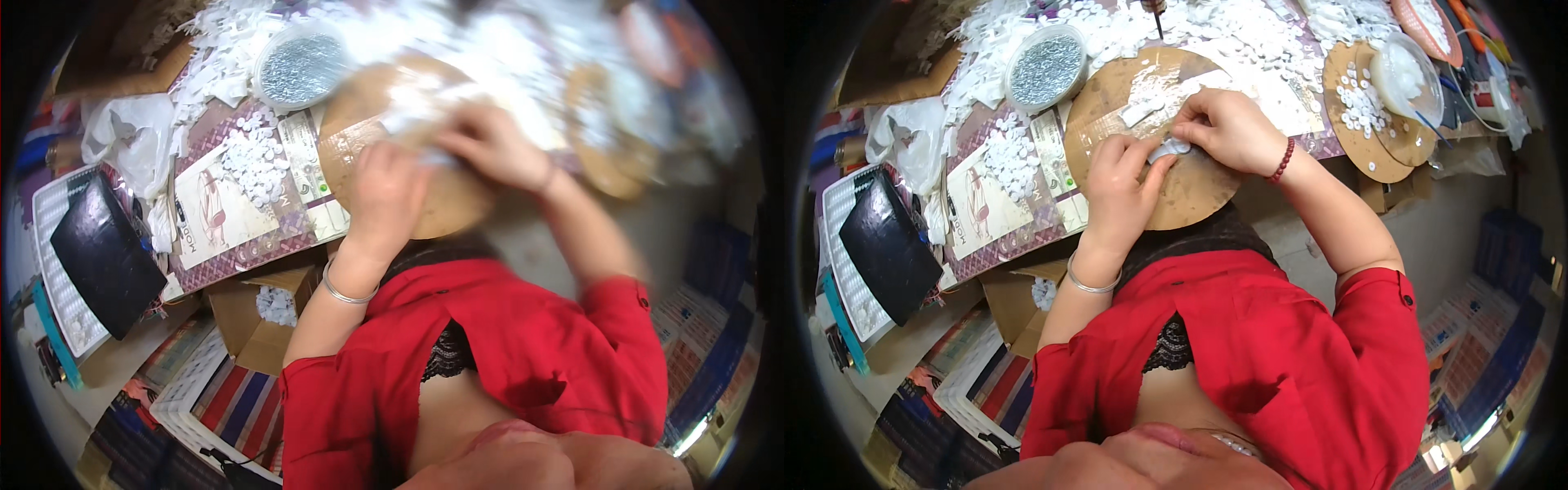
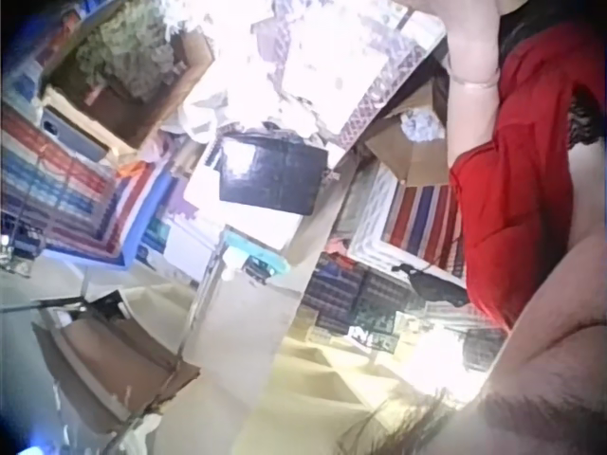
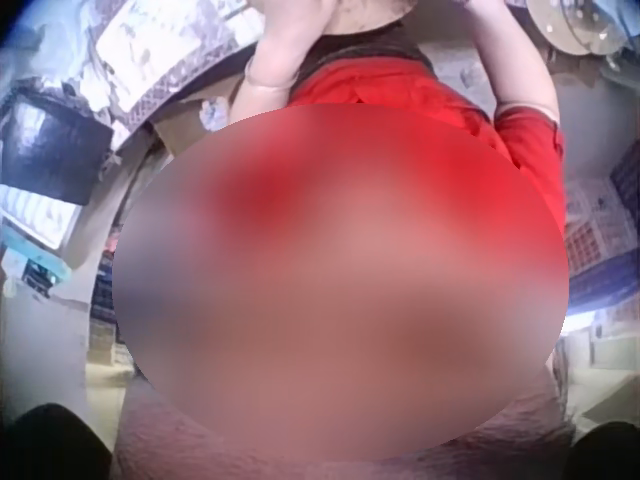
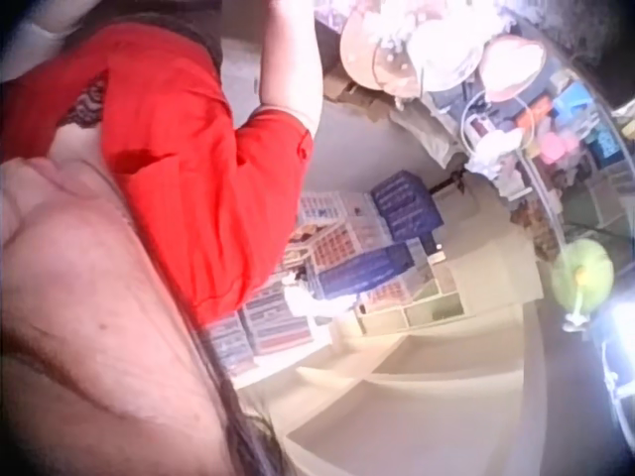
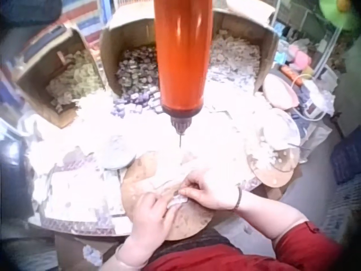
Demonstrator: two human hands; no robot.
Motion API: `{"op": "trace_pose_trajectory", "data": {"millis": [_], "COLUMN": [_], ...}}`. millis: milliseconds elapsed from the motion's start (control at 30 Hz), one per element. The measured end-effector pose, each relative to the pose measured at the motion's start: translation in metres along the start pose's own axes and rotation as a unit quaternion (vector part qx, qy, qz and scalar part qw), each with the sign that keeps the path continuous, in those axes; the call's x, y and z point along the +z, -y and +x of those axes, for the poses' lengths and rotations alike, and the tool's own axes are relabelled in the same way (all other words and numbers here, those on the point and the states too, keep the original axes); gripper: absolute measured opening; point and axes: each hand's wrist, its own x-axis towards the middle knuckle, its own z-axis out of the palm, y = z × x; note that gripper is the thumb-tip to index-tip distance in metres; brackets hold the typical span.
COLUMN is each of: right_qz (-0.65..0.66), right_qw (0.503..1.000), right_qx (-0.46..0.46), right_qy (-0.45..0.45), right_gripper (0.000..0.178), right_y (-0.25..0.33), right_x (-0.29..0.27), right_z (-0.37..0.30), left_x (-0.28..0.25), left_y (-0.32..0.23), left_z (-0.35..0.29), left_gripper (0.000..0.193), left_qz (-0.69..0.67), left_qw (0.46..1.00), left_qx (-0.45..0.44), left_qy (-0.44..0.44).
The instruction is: Applying adhesive to small white components on a wooden board using a brush and arranging them.
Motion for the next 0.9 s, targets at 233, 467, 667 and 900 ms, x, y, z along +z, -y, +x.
{"op": "trace_pose_trajectory", "data": {"millis": [233,467,667,900], "right_qz": [-0.039,-0.122,-0.192,-0.093], "right_qw": [0.997,0.957,0.946,0.964], "right_qx": [-0.051,-0.264,-0.263,-0.218], "right_qy": [-0.039,0.012,0.011,-0.118], "right_gripper": [0.016,0.016,0.010,0.011], "right_y": [0.021,0.085,0.094,0.029], "right_x": [-0.001,0.098,0.093,0.007], "right_z": [0.010,0.068,0.074,0.039], "left_x": [-0.011,-0.100,-0.101,-0.095], "left_y": [0.005,0.058,0.077,0.078], "left_z": [-0.008,-0.021,-0.011,0.010], "left_gripper": [0.018,0.016,0.009,0.006], "left_qz": [-0.012,0.151,0.054,0.181], "left_qw": [0.998,0.961,0.965,0.975], "left_qx": [0.002,-0.172,-0.213,-0.086], "left_qy": [-0.056,-0.156,-0.146,-0.094]}}
